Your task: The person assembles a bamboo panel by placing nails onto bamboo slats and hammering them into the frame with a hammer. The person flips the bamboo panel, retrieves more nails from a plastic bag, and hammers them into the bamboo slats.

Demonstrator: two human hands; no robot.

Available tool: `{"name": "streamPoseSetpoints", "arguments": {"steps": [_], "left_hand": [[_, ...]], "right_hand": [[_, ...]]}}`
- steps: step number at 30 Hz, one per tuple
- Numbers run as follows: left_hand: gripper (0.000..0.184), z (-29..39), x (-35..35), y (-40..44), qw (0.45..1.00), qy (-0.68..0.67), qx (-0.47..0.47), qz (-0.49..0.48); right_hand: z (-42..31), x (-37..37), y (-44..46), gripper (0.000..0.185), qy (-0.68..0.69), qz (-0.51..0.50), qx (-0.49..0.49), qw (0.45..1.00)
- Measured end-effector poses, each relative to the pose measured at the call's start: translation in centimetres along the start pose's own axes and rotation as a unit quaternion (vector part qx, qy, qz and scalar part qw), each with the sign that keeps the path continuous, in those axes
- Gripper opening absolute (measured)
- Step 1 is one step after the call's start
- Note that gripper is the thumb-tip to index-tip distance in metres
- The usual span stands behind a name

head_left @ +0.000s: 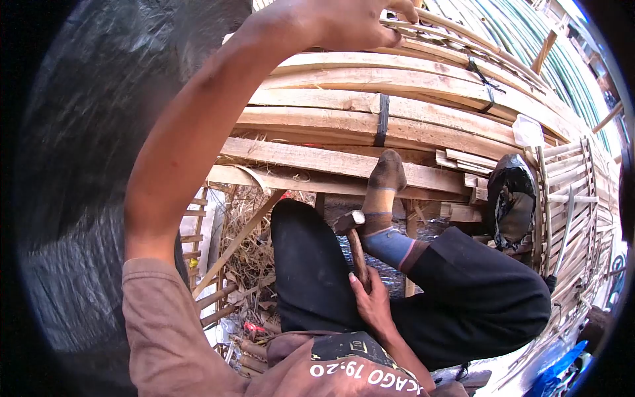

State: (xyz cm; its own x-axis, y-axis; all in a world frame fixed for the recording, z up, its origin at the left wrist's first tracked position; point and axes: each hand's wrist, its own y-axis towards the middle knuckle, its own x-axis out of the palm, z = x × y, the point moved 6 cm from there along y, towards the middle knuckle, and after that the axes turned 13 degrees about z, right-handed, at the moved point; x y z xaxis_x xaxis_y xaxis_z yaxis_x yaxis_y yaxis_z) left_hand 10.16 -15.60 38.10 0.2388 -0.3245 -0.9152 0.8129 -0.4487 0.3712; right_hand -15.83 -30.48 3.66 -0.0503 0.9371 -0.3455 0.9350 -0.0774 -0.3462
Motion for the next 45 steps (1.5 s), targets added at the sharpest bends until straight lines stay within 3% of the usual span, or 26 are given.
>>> {"name": "streamPoseSetpoints", "arguments": {"steps": [5, 8, 10, 12, 14, 17, 19, 28, 31, 38, 45], "left_hand": [[0.047, 0.0, 0.3, -0.1, 1.0, -0.02, 0.011, 0.002], [0.046, 0.3, 0.2, -0.8, 0.999, -0.015, -0.009, -0.047], [0.044, 0.4, 0.5, -1.3, 0.999, -0.022, 0.011, 0.021], [0.041, -0.4, 2.7, -1.5, 1.0, -0.024, -0.016, 0.0], [0.047, -1.6, 5.0, -2.5, 0.993, 0.039, 0.01, 0.11], [0.046, -1.9, 8.2, -6.3, 0.975, 0.078, 0.101, 0.183], [0.045, -1.8, 8.9, -7.2, 0.972, 0.096, 0.102, 0.19], [0.034, -4.0, 2.1, -3.3, 0.97, 0.106, 0.114, 0.187], [0.04, -3.7, 1.9, -5.2, 0.962, 0.112, 0.169, 0.181], [0.045, -3.2, 6.2, -10.2, 0.957, 0.136, 0.141, 0.216], [0.039, -2.8, 1.2, -7.9, 0.941, 0.15, 0.21, 0.22]], "right_hand": [[0.4, 0.1, 0.0, 0.043, 0.0, -0.002, -0.004, 1.0], [0.1, 0.1, 0.0, 0.042, -0.002, -0.012, 0.004, 1.0], [0.2, 0.1, 0.0, 0.04, 0.004, 0.003, -0.013, 1.0], [0.1, 0.0, 0.0, 0.038, 0.01, 0.019, -0.028, 0.999], [0.0, -0.1, -0.1, 0.038, 0.019, 0.02, -0.031, 0.999], [-0.9, -0.7, -0.2, 0.039, 0.001, -0.012, 0.021, 1.0], [-0.6, -0.7, -0.2, 0.04, 0.01, 0.002, 0.009, 1.0], [-0.4, -0.9, 0.1, 0.042, 0.018, 0.017, -0.015, 1.0], [-0.4, -1.1, 0.1, 0.043, 0.036, 0.01, -0.012, 0.999], [0.1, -1.4, 0.1, 0.041, 0.035, 0.013, -0.013, 0.999], [-0.5, -1.4, 0.3, 0.039, 0.039, 0.016, -0.016, 0.999]]}}
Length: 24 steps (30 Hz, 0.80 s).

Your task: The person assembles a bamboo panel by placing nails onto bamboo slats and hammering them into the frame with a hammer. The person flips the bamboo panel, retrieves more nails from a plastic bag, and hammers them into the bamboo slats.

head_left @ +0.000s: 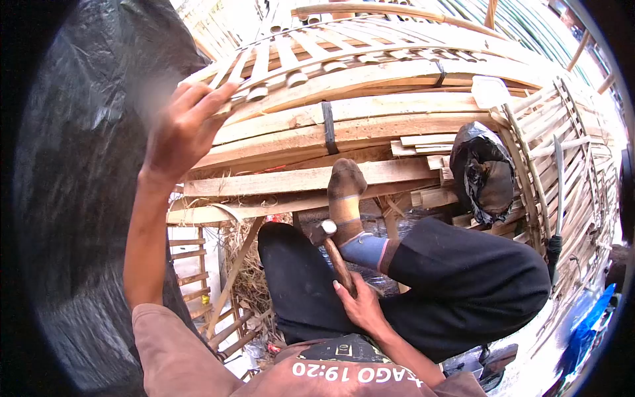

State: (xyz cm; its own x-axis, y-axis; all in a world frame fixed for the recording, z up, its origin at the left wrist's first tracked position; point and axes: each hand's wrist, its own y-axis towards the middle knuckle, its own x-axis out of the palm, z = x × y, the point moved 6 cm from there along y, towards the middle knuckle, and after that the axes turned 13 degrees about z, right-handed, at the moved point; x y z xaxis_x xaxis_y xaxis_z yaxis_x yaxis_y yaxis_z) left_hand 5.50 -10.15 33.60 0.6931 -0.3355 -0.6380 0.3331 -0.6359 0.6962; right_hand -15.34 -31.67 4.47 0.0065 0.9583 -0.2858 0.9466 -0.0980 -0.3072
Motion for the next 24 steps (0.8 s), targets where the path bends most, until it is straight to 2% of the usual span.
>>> {"name": "streamPoseSetpoints", "arguments": {"steps": [2, 5, 7, 9, 13, 19, 24], "left_hand": [[0.036, -0.9, -0.9, -1.2, 0.998, -0.017, -0.047, -0.037], [0.042, -0.9, -1.1, -4.6, 1.0, -0.026, -0.009, -0.013], [0.041, -0.7, 0.2, -8.6, 0.998, -0.037, -0.041, -0.017], [0.044, 0.6, 1.7, -11.8, 0.999, -0.031, -0.017, -0.01], [0.05, 1.0, 6.2, -18.1, 0.998, -0.03, -0.062, -0.014], [0.055, -1.6, 12.3, -18.4, 0.996, -0.023, -0.083, -0.017], [0.047, -3.6, 14.8, -20.9, 0.995, 0.041, -0.079, -0.037]], "right_hand": [[0.1, -0.1, 0.0, 0.038, 0.003, 0.004, 0.0, 1.0], [0.2, 0.0, -0.1, 0.038, 0.004, 0.005, 0.004, 1.0], [0.3, 0.0, 0.1, 0.038, 0.003, 0.006, 0.005, 1.0], [0.3, 0.0, 0.1, 0.04, -0.002, 0.007, -0.001, 1.0], [1.0, 0.4, 0.2, 0.041, -0.015, 0.0, 0.011, 1.0], [1.3, 0.8, 0.4, 0.041, -0.039, 0.011, 0.03, 0.999], [1.3, 0.9, 0.6, 0.041, -0.049, 0.006, 0.023, 0.998]]}}
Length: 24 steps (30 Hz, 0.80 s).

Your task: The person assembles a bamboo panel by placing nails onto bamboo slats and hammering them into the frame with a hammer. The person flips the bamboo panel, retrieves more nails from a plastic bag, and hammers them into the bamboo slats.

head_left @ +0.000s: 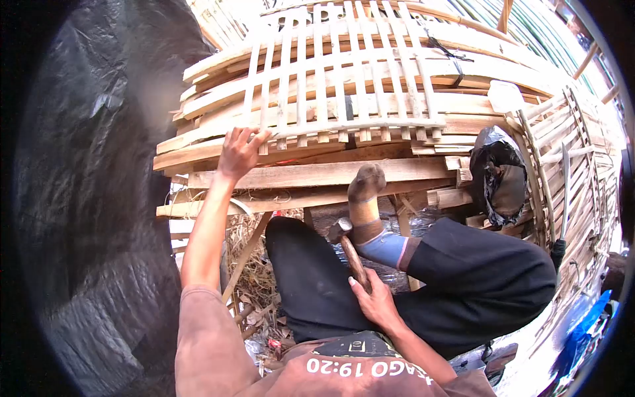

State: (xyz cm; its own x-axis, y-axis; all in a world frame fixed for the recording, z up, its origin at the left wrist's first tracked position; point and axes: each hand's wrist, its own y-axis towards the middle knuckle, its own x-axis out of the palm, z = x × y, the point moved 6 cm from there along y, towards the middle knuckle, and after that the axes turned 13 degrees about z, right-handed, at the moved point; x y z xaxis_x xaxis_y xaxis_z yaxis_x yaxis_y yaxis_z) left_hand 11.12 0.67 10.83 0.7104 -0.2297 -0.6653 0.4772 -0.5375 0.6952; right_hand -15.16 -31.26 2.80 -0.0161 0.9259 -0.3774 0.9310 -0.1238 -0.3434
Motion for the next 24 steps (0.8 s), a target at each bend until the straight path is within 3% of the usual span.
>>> {"name": "streamPoseSetpoints", "arguments": {"steps": [3, 8, 10, 12, 13, 14, 15, 16, 17, 18, 19, 20, 21, 22, 24], "left_hand": [[0.048, 0.2, 0.6, -1.5, 0.996, 0.054, -0.062, -0.022], [0.064, 1.2, -1.8, -1.3, 0.99, 0.014, -0.13, -0.058], [0.068, 2.9, -4.4, -0.9, 0.969, 0.01, -0.243, -0.032], [0.04, 6.7, -6.8, 0.4, 0.931, -0.11, -0.342, 0.064], [0.029, 10.7, -10.1, 3.5, 0.911, -0.212, -0.336, 0.114], [0.023, 14.5, -11.7, 5.2, 0.824, -0.402, -0.382, 0.117], [0.024, 18.8, -13.8, 7.4, 0.763, -0.519, -0.372, 0.098], [0.025, 22.8, -16.2, 10.2, 0.696, -0.637, -0.321, 0.082], [0.027, 26.1, -18.7, 12.8, 0.615, -0.742, -0.257, 0.077], [0.03, 28.7, -21.4, 15.1, 0.508, -0.838, -0.187, 0.075], [0.032, 31.4, -23.8, 16.8, 0.372, -0.917, -0.129, 0.072], [0.037, 33.9, -25.5, 18.4, 0.247, -0.953, -0.097, 0.144], [0.032, 36.2, -27.3, 19.0, 0.075, -0.986, -0.14, 0.05], [0.048, 37.6, -29.5, 19.7, -0.085, -0.995, -0.029, 0.048], [0.044, 38.7, -31.6, 20.2, -0.216, -0.976, -0.021, -0.004]], "right_hand": [[-0.5, -0.1, -0.3, 0.043, -0.01, -0.011, 0.006, 1.0], [-0.6, 0.0, -0.5, 0.044, -0.017, -0.03, 0.024, 0.999], [-0.9, 0.0, -0.6, 0.042, 0.0, -0.011, -0.009, 1.0], [-1.1, 0.0, -0.6, 0.042, 0.002, -0.009, -0.028, 1.0], [-1.1, 0.1, -0.9, 0.043, 0.002, -0.008, -0.037, 0.999], [-1.4, 0.1, -1.0, 0.042, -0.005, -0.024, -0.009, 1.0], [-1.2, 0.3, -0.9, 0.041, 0.0, -0.016, -0.036, 0.999], [1.0, 1.0, -0.6, 0.042, 0.008, -0.023, -0.079, 0.997], [1.2, 1.1, -0.4, 0.043, -0.062, -0.029, -0.055, 0.996], [1.5, 1.1, -0.3, 0.044, -0.132, -0.04, -0.033, 0.99], [-0.2, 0.6, -1.1, 0.045, -0.058, -0.043, -0.008, 0.997], [-0.6, 0.5, -1.3, 0.045, -0.042, -0.039, -0.022, 0.998], [-1.0, 0.2, -1.4, 0.045, -0.025, -0.03, -0.036, 0.999], [-1.2, -0.1, -1.4, 0.046, -0.024, -0.032, -0.039, 0.998], [-1.3, -0.3, -1.6, 0.046, -0.012, -0.023, -0.032, 0.999]]}}
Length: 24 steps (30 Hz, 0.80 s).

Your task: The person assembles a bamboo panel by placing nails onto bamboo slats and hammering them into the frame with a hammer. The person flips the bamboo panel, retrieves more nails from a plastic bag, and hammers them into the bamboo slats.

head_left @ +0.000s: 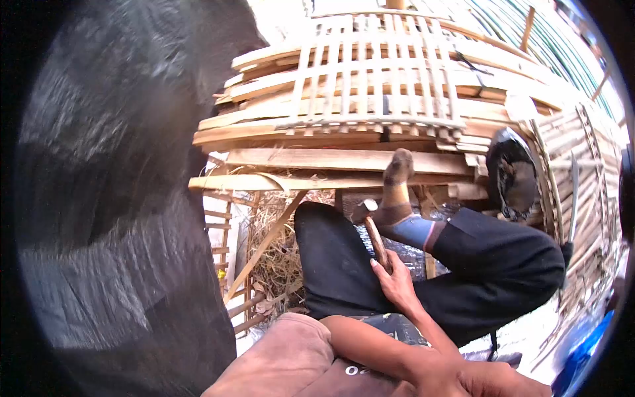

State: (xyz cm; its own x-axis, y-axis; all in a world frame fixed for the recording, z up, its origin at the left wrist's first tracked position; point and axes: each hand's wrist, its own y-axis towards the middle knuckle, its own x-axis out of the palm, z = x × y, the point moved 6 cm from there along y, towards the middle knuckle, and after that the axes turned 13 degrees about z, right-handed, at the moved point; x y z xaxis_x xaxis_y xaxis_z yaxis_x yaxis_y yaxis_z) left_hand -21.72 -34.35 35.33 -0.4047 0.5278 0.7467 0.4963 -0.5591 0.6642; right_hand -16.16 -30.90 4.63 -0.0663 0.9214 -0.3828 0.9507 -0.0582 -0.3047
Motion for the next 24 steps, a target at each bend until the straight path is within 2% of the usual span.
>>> {"name": "streamPoseSetpoints", "arguments": {"steps": [1, 5, 7, 10, 14, 16, 17, 18, 19, 20, 21, 22, 23, 24], "left_hand": [[0.044, 0.2, -0.2, -0.4, 0.995, 0.069, -0.064, 0.025], [0.048, -1.0, -1.2, -0.7, 0.991, 0.003, -0.112, 0.077], [0.05, -2.2, -1.8, -1.0, 0.966, -0.131, -0.184, 0.125], [0.051, -2.7, -2.9, -0.4, 0.944, -0.183, -0.233, 0.147], [0.051, -2.2, -5.1, 1.5, 0.954, -0.176, -0.195, 0.146], [0.059, -3.0, -6.6, 1.0, 0.947, -0.126, -0.295, 0.026], [0.059, -2.8, -8.0, 1.2, 0.945, -0.137, -0.297, 0.022], [0.039, -1.3, -10.5, 2.3, 0.971, 0.176, -0.161, 0.009], [0.019, 0.9, -12.5, 3.3, 0.883, 0.47, -0.007, -0.004], [0.017, 3.0, -15.8, 4.1, 0.738, 0.674, 0.036, 0.022], [0.015, 4.3, -19.2, 4.4, 0.549, 0.834, -0.02, 0.048], [0.012, 6.0, -23.4, 4.0, 0.451, 0.885, 0.012, 0.111], [0.015, 7.4, -26.2, 3.6, 0.408, 0.901, -0.027, 0.144], [0.014, 8.6, -28.2, 3.7, 0.353, 0.927, -0.015, 0.127]], "right_hand": [[0.0, -0.2, 0.2, 0.047, 0.01, 0.005, -0.003, 1.0], [0.8, -0.6, 0.9, 0.048, 0.032, 0.012, 0.011, 0.999], [1.0, -1.0, 1.5, 0.049, 0.049, 0.021, 0.022, 0.998], [1.6, -1.4, 1.9, 0.048, 0.039, -0.004, 0.069, 0.997], [1.6, -1.4, 2.2, 0.049, 0.066, -0.026, 0.075, 0.995], [2.2, -1.1, 2.4, 0.051, 0.077, -0.04, 0.063, 0.994], [2.3, -1.2, 2.5, 0.052, 0.07, -0.04, 0.054, 0.995], [2.4, -1.2, 2.5, 0.054, 0.079, -0.06, 0.077, 0.992], [2.5, -1.3, 2.5, 0.055, 0.08, -0.079, 0.093, 0.989], [2.5, -1.2, 2.5, 0.055, 0.027, -0.071, 0.094, 0.993], [2.8, -1.3, 2.4, 0.056, -0.026, -0.064, 0.096, 0.993], [6.2, 2.1, 2.9, 0.054, 0.085, -0.064, -0.03, 0.994], [3.5, 0.0, 2.7, 0.046, 0.184, -0.038, -0.135, 0.973], [4.1, 0.4, 3.1, 0.048, 0.182, -0.017, -0.151, 0.972]]}}
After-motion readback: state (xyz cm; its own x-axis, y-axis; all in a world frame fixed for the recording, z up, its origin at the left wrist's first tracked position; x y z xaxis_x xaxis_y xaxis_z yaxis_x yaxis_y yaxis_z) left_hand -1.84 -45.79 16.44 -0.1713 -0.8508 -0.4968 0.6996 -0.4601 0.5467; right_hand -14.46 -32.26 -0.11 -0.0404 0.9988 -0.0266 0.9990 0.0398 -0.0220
